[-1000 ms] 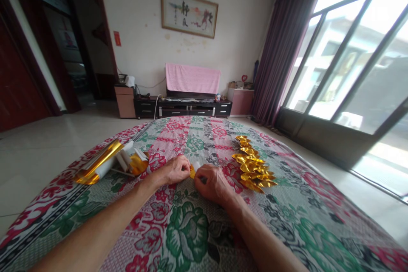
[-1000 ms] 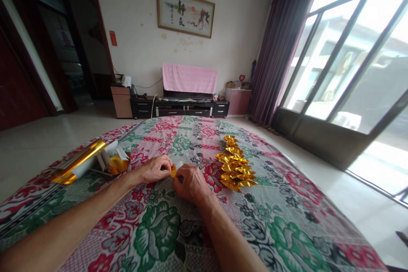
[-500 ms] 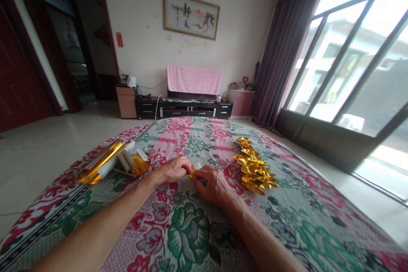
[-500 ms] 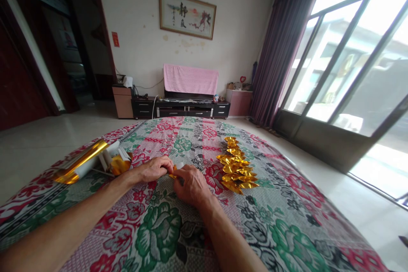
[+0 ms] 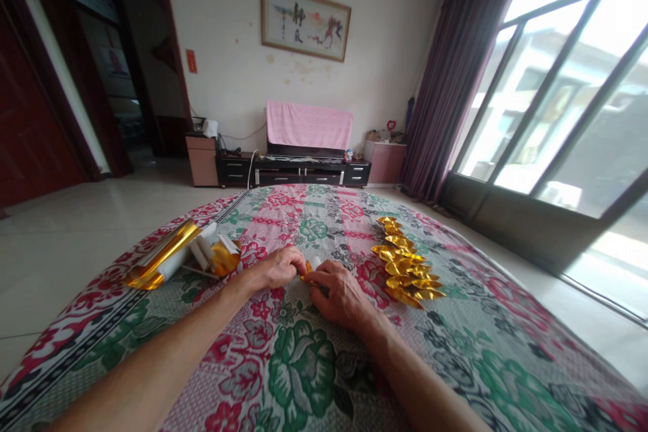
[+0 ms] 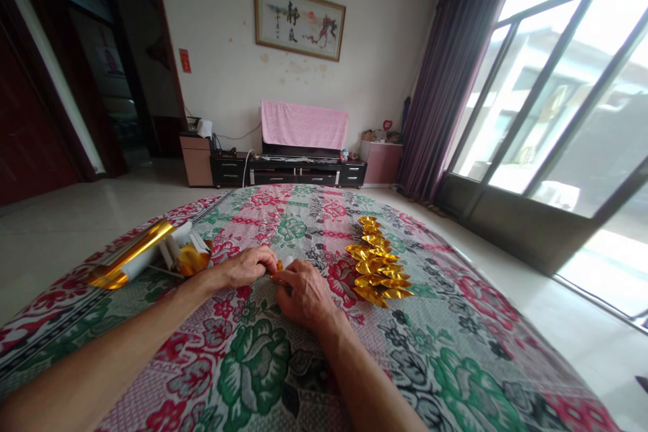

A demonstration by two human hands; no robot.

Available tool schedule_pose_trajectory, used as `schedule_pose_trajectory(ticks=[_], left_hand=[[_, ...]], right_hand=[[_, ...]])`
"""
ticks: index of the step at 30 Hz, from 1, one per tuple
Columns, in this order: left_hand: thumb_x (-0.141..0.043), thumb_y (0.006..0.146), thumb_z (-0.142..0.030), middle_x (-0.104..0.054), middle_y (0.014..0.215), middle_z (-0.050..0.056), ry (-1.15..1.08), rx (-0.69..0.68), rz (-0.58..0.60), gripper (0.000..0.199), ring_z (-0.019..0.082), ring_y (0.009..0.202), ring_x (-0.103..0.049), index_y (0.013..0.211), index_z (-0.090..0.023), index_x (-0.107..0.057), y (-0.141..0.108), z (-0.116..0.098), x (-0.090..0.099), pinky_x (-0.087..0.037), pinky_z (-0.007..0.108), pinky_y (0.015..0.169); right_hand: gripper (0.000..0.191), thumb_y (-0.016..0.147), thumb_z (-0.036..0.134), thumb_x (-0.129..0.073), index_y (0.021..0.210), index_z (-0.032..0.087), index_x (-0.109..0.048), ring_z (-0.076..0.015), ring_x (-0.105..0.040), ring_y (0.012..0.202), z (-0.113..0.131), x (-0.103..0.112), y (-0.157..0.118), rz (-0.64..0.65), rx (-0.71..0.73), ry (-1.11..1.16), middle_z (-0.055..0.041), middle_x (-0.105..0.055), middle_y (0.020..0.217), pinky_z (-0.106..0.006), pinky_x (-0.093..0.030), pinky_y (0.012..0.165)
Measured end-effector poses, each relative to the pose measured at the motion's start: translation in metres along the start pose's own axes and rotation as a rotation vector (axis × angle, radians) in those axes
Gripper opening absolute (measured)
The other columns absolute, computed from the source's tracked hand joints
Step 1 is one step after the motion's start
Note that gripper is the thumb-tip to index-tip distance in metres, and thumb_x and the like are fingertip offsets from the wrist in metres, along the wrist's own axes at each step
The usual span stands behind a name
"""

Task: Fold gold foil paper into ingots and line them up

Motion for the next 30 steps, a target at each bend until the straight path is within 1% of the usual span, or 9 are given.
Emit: schedule_pose_trajectory(ticks=[4, 9, 13, 17, 22, 27, 30], left_hand=[[-0.039, 0.056, -0.006, -0.064, 0.088, 0.004, 0.005, 0.014, 0.004, 0.036, 0.015, 0.086, -0.057, 0.073, -0.015, -0.069, -0.0005, -0.0026, 0.0011, -0.045, 0.025, 0.084], [-0.039, 0.054, -0.005, -0.064, 0.087, 0.004, 0.006, 0.001, -0.016, 0.037, 0.015, 0.086, -0.057, 0.073, -0.015, -0.069, -0.0003, 0.0004, -0.0005, -0.046, 0.024, 0.083], [-0.038, 0.055, -0.005, -0.064, 0.088, 0.004, 0.007, 0.001, -0.003, 0.038, 0.015, 0.086, -0.057, 0.074, -0.015, -0.069, 0.0004, 0.0036, -0.002, -0.046, 0.024, 0.083], [-0.038, 0.055, -0.005, -0.063, 0.089, 0.005, 0.013, -0.005, -0.009, 0.037, 0.015, 0.087, -0.057, 0.074, -0.015, -0.069, 0.0005, 0.004, -0.002, -0.046, 0.024, 0.083], [-0.038, 0.055, -0.005, -0.064, 0.089, 0.004, 0.025, 0.005, -0.017, 0.038, 0.015, 0.085, -0.057, 0.075, -0.015, -0.069, 0.0, 0.0024, -0.0023, -0.046, 0.024, 0.081], [-0.039, 0.055, -0.004, -0.064, 0.087, 0.003, 0.021, 0.016, -0.05, 0.036, 0.014, 0.084, -0.057, 0.072, -0.016, -0.068, -0.0003, 0.0038, -0.0041, -0.046, 0.024, 0.081], [-0.04, 0.057, -0.005, -0.064, 0.088, 0.004, 0.024, 0.007, -0.057, 0.036, 0.014, 0.085, -0.057, 0.074, -0.016, -0.069, -0.0005, 0.0054, -0.0048, -0.045, 0.024, 0.081]], right_hand=[[0.03, 0.078, 0.017, -0.054, 0.104, 0.028, -0.066, -0.0144, -0.051, 0.084, 0.002, 0.0016, -0.0008, 0.026, 0.044, -0.045, -0.0028, -0.056, 0.091, -0.026, -0.039, 0.081], [0.031, 0.077, 0.017, -0.055, 0.104, 0.028, -0.066, -0.0143, -0.051, 0.083, 0.0026, 0.0014, 0.0003, 0.024, 0.02, -0.037, -0.0027, -0.055, 0.091, -0.026, -0.04, 0.08], [0.033, 0.077, 0.014, -0.053, 0.105, 0.026, -0.066, -0.0141, -0.052, 0.081, 0.0031, 0.0008, -0.0003, -0.006, 0.005, 0.008, -0.0031, -0.056, 0.089, -0.026, -0.041, 0.078], [0.031, 0.077, 0.014, -0.053, 0.1, 0.026, -0.068, -0.0139, -0.053, 0.079, 0.0035, 0.0, -0.0006, -0.035, -0.008, 0.011, -0.003, -0.056, 0.086, -0.026, -0.042, 0.076], [0.027, 0.077, 0.014, -0.054, 0.096, 0.025, -0.07, -0.0137, -0.053, 0.081, 0.0019, -0.0011, -0.0005, -0.056, 0.001, 0.008, -0.0028, -0.057, 0.085, -0.025, -0.042, 0.077], [0.022, 0.08, 0.015, -0.05, 0.083, 0.022, -0.071, -0.012, -0.055, 0.074, -0.0011, -0.0027, -0.0017, -0.12, -0.033, 0.028, -0.0029, -0.058, 0.081, -0.023, -0.042, 0.072], [0.023, 0.079, 0.014, -0.05, 0.09, 0.022, -0.068, -0.0125, -0.056, 0.075, -0.0016, -0.0035, -0.0017, -0.127, -0.041, 0.032, -0.003, -0.059, 0.082, -0.022, -0.043, 0.07]])
Point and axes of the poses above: each hand's wrist, its own y-axis towards the middle knuckle, its own x-axis out of the back of the hand, z = x × y, the point moved 2 cm from there along y, towards the middle knuckle
